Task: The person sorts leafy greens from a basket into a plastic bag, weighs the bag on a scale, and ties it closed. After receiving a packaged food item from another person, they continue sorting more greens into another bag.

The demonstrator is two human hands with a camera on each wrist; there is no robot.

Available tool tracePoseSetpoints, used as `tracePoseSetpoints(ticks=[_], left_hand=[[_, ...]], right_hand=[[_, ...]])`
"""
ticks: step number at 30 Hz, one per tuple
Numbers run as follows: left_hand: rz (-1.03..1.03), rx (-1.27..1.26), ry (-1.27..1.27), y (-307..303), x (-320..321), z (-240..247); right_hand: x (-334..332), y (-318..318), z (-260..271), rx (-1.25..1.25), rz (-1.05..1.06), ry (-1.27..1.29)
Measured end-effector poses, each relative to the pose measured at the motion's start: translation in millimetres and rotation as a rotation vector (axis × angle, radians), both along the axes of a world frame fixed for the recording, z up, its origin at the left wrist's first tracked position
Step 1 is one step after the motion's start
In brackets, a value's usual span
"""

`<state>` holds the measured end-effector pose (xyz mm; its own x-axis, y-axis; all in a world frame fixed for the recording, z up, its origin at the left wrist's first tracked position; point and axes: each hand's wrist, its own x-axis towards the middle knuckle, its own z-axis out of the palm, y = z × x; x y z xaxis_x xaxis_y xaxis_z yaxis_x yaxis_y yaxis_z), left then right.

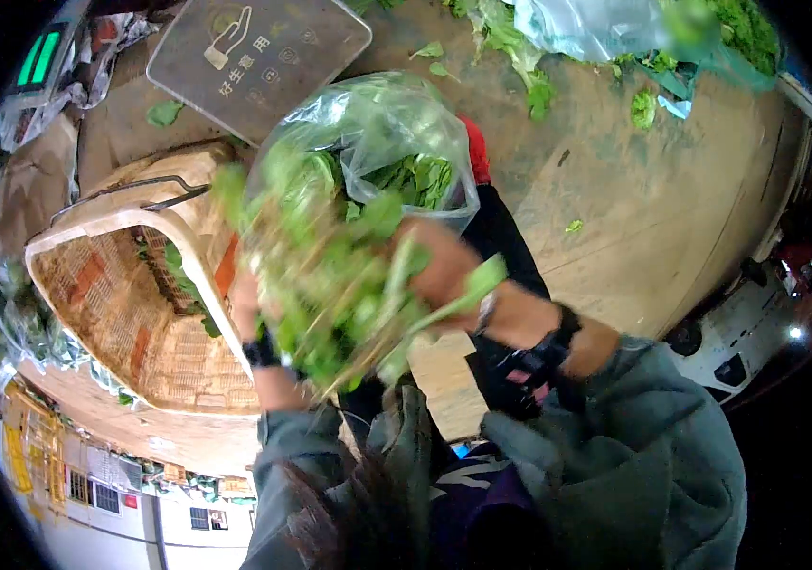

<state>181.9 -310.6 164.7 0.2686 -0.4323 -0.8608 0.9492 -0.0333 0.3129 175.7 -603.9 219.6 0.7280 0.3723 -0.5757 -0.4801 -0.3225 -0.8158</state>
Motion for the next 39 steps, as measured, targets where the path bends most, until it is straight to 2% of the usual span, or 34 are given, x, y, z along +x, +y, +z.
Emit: tracePoseSetpoints(ticks=[1,3,4,6,8,9,10,11,12,14,15,16,17,18,20,21,22,24,26,27,28,29,30,31,32,34,35,36,38,39], left_hand=[[-0.025,0.04,0.014,15,-8,13],[-0.086,0.093,0.017,41,-17,34],[-0.141,0.095,0.011,46,-16,33],[-0.268,0.06,-0.046,41,-2,14],[-0.416,0.023,-0.03,27,14,-22],[-0.365,0.002,-0.293,1,23,-35],[-0.535,-0.016,-0.158,-15,40,-49],[-0.663,-0.111,-0.094,-49,67,-48],[-0.606,-0.205,-0.134,-84,83,-41],[-0.856,-0.139,-0.175,-126,105,-64],[-0.954,-0.072,-0.251,-147,121,-65],[-0.938,-0.196,-0.229,-167,143,-54],[-0.814,-0.189,-0.335,-177,144,-71],[-0.692,-0.178,-0.438,-186,143,-87],[-0.639,-0.203,-0.439,-190,148,-110],[-0.587,-0.225,-0.432,-191,147,-119],[-0.59,-0.225,-0.432,-195,145,-119],[-0.782,0.116,-0.485,-199,138,-107],[-0.722,0.15,-0.519,-211,123,-105],[-0.791,0.447,-0.685,-217,117,-93],[-0.845,0.753,-0.852,-223,113,-77],[-0.93,0.848,-0.884,-226,106,-66],[-0.929,0.846,-0.885,-233,96,-56],[-0.898,0.894,-0.911,-240,81,-48],[-0.865,0.943,-0.937,-244,69,-45],[-0.841,0.951,-0.904,-245,57,-53],[-0.789,0.96,-0.953,-238,52,-65],[-0.734,0.966,-0.999,-233,50,-73],[-0.717,0.953,-1.038,-229,50,-78],[-0.703,0.959,-1.067,-228,50,-81]], right_hand=[[7,10,15,0.244,-0.084,-0.104],[-19,38,-6,0.308,0.091,-0.114],[-6,44,-5,0.331,0.196,-0.105],[-29,54,-38,0.319,0.089,0.056],[-42,51,-65,-0.001,0.165,-0.238],[-53,45,-81,0.323,-0.13,0.239],[-61,35,-91,0.634,-0.427,0.722],[-58,22,-89,0.119,0.107,0.282],[-24,3,-56,0.122,-0.012,0.416],[-42,-16,-80,0.158,-0.186,0.581],[-59,-30,-103,0.134,-0.143,0.517],[-67,-42,-121,0.111,-0.1,0.45],[-48,-40,-116,0.181,-0.388,0.367],[-29,-47,-108,-0.001,-0.38,0.395],[-13,-63,-127,0.057,-0.289,0.282],[-10,-66,-134,-0.068,-0.32,0.281],[-7,-67,-149,-0.157,-0.196,0.257],[-29,-74,-192,-0.454,0.014,0.108],[-31,-79,-202,-0.451,0.003,0.169],[-35,-80,-203,-0.45,0.001,0.223],[-33,-79,-196,-0.452,0.0,0.229],[-25,-76,-189,-0.48,-0.049,0.086],[-17,-72,-181,-0.507,-0.099,-0.057],[-17,-72,-183,-0.616,0.043,0.061],[-12,-70,-176,-0.619,0.043,0.062],[2,-68,-159,-0.483,0.113,0.231],[14,-78,-144,-0.378,0.304,0.212],[26,-93,-117,-0.164,0.231,0.265],[39,-118,-108,-0.292,0.75,0.34],[45,-130,-107,-0.457,0.713,0.384]])
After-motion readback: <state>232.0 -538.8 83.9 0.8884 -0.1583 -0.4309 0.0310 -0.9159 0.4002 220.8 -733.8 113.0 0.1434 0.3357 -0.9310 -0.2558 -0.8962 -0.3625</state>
